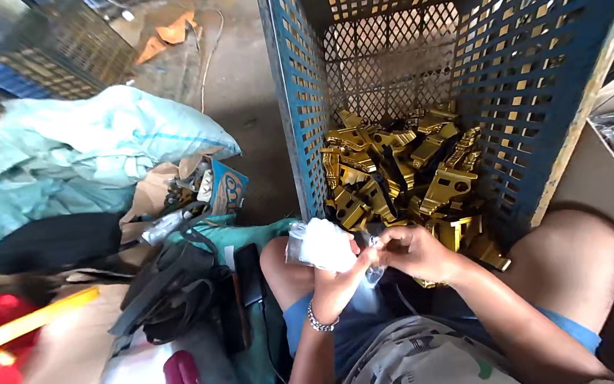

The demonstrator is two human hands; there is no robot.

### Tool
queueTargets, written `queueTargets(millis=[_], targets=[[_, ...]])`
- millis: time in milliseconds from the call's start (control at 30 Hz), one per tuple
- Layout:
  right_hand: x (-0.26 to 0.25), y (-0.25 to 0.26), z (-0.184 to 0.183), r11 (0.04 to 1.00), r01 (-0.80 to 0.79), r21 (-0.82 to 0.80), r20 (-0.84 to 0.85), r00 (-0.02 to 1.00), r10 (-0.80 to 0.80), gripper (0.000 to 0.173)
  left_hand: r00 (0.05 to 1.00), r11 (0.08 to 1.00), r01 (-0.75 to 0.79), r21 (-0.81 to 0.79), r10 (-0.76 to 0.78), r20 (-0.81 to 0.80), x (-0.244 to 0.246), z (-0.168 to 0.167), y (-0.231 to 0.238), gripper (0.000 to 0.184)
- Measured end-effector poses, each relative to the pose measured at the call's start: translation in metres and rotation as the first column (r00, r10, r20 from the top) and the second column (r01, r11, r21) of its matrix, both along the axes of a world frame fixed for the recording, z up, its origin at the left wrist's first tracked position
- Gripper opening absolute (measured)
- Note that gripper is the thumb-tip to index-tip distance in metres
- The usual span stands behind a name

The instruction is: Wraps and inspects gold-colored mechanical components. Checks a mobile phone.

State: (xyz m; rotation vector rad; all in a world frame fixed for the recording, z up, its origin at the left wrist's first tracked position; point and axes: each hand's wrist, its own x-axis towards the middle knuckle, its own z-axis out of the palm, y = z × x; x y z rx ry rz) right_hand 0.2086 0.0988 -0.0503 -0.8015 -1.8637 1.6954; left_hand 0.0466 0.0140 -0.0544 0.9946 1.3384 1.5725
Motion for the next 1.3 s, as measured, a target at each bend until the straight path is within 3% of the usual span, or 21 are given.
queueTargets(millis=[100,200,300,367,400,467,533,567,633,700,767,833,867,933,1000,1067,1133,1167,1200,1233,1300], targets=[[-0.008,0.006,-0.001,0.974,-0.152,0.171,0.042,0.988,0.147,0.015,0.989,0.992,0.126,-0.008,-0.126,-0.082,-0.008,-0.002,-0.003,0.035],[-0.011,0.03,0.01,0.962,-0.257,0.09,0.145,0.959,0.243,0.019,0.97,0.998,0.049,0.038,-0.039,-0.242,-0.02,-0.004,0.001,0.025],[-0.013,0.059,0.009,0.997,-0.05,-0.06,0.164,0.985,0.06,0.016,0.888,0.986,-0.138,0.093,0.165,-0.43,-0.037,-0.02,0.004,0.031],[-0.014,0.07,0.007,0.99,0.097,-0.102,0.108,0.99,-0.086,0.013,0.889,0.968,-0.23,0.1,0.251,-0.384,-0.043,-0.017,0.007,0.04],[-0.015,0.068,0.007,0.993,0.058,-0.105,0.066,0.996,-0.051,0.013,0.934,0.975,-0.212,0.065,0.222,-0.281,-0.042,-0.009,0.007,0.042],[-0.02,0.049,0.008,0.98,-0.179,-0.083,-0.005,0.984,0.18,0.013,0.996,0.998,-0.057,-0.029,0.055,-0.073,-0.032,0.005,0.004,0.042],[-0.023,0.038,0.018,0.93,-0.363,-0.066,0.038,0.93,0.365,0.014,0.997,0.999,0.037,-0.025,-0.038,-0.067,-0.021,0.006,0.003,0.034],[-0.02,0.042,0.022,0.928,-0.367,-0.066,0.063,0.927,0.371,0.015,0.994,1.0,0.011,0.027,-0.008,-0.106,-0.021,0.001,0.004,0.03],[-0.012,0.061,0.022,0.969,-0.24,-0.053,0.116,0.963,0.245,0.013,0.971,0.986,-0.145,0.079,0.157,-0.181,-0.027,-0.007,0.006,0.027],[-0.015,0.085,0.008,0.99,-0.108,0.094,0.317,0.946,0.073,0.014,0.947,0.966,-0.25,0.069,0.258,-0.189,-0.034,-0.012,0.007,0.028],[-0.035,0.105,-0.012,0.922,-0.28,0.266,0.684,0.729,0.024,0.031,0.948,0.959,-0.262,0.112,0.277,-0.157,-0.033,-0.012,0.011,0.027],[-0.057,0.113,-0.04,0.819,-0.538,0.197,0.912,0.408,0.048,0.049,0.946,0.951,-0.268,0.155,0.29,-0.144,-0.025,-0.011,0.014,0.023],[-0.062,0.116,-0.051,0.784,-0.602,0.155,0.95,0.309,0.05,0.053,0.939,0.941,-0.284,0.182,0.312,-0.145,-0.021,-0.011,0.017,0.023],[-0.06,0.12,-0.058,0.743,-0.644,0.182,0.959,0.283,0.011,0.048,0.913,0.918,-0.323,0.228,0.366,-0.179,-0.02,-0.008,0.021,0.023],[-0.042,0.123,-0.051,0.769,-0.562,0.306,0.899,0.436,-0.039,0.039,0.888,0.9,-0.363,0.243,0.413,-0.201,-0.02,-0.004,0.022,0.023],[-0.008,0.119,-0.041,0.896,-0.263,0.359,0.735,0.67,-0.098,0.031,0.883,0.898,-0.382,0.216,0.424,-0.199,-0.016,-0.005,0.02,0.024],[0.027,0.102,-0.033,0.955,0.243,0.17,0.41,0.864,-0.293,0.029,0.896,0.909,-0.381,0.172,0.408,-0.173,-0.008,-0.009,0.023,0.025],[0.041,0.089,-0.026,0.9,0.433,-0.043,0.239,0.879,-0.412,0.028,0.901,0.913,-0.376,0.158,0.4,-0.169,-0.003,-0.012,0.025,0.026],[0.053,0.075,-0.016,0.829,0.513,-0.222,0.088,0.857,-0.507,0.025,0.902,0.916,-0.368,0.157,0.393,-0.178,0.001,-0.014,0.028,0.028],[0.065,0.061,-0.007,0.805,0.484,-0.344,-0.057,0.845,-0.532,0.027,0.901,0.919,-0.356,0.169,0.385,-0.198,0.005,-0.017,0.031,0.03],[0.08,0.031,0.009,0.866,0.328,-0.377,-0.251,0.864,-0.436,0.049,0.902,0.926,-0.322,0.198,0.363,-0.234,0.013,-0.019,0.034,0.03]])
